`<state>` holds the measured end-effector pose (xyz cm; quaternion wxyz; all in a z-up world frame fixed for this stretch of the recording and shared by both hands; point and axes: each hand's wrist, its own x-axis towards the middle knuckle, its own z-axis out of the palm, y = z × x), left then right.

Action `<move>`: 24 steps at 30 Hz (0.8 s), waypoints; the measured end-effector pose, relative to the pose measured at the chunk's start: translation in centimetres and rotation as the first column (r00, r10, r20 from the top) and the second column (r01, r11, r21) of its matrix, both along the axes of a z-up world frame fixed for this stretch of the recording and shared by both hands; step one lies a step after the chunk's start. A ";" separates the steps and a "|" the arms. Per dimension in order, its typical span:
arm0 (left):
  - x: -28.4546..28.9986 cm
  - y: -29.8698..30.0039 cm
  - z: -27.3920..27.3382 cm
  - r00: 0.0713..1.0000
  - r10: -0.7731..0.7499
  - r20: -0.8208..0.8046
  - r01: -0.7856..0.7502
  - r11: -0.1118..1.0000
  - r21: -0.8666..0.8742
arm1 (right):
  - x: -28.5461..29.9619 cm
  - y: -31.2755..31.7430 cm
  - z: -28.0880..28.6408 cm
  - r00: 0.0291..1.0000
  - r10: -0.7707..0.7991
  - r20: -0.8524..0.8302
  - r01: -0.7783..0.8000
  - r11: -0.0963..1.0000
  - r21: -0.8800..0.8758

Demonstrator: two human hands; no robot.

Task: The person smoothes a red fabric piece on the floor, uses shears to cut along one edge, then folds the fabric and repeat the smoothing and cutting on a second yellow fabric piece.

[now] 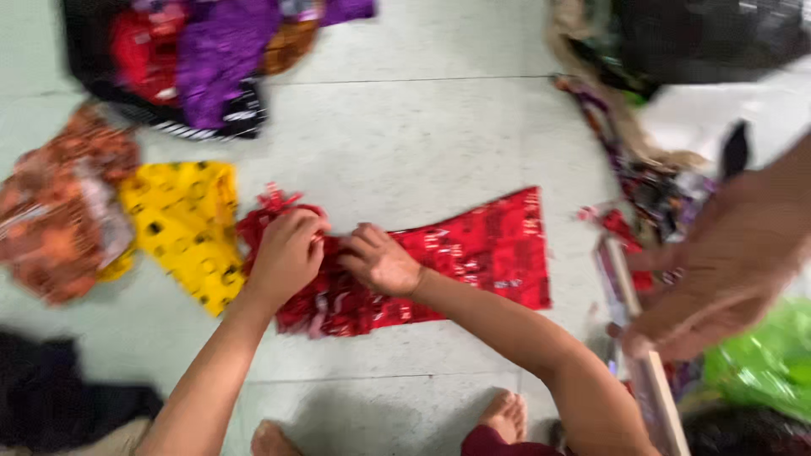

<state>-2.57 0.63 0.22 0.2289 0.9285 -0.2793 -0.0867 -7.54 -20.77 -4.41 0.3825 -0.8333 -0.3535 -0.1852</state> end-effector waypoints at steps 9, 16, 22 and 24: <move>-3.6 -21.7 10.0 0.373 -0.421 -0.827 -0.627 0.542 -0.559 | -14.0 -13.0 1.3 0.586 -0.165 -0.794 0.497 0.847 0.190; -4.6 -32.3 16.8 -0.068 -0.593 -0.802 -0.803 0.510 -0.309 | -22.3 -21.7 0.7 0.481 -0.281 -0.830 0.708 0.683 0.179; -6.2 -33.5 18.9 -0.005 -0.659 -0.752 -0.838 0.414 -0.356 | -23.3 -25.1 1.6 0.505 -0.425 -0.751 0.786 0.586 0.197; -6.2 -32.5 20.2 -0.025 -0.688 -0.725 -0.837 0.412 -0.361 | -20.1 -22.4 7.7 0.557 -0.339 -0.758 0.789 0.501 0.356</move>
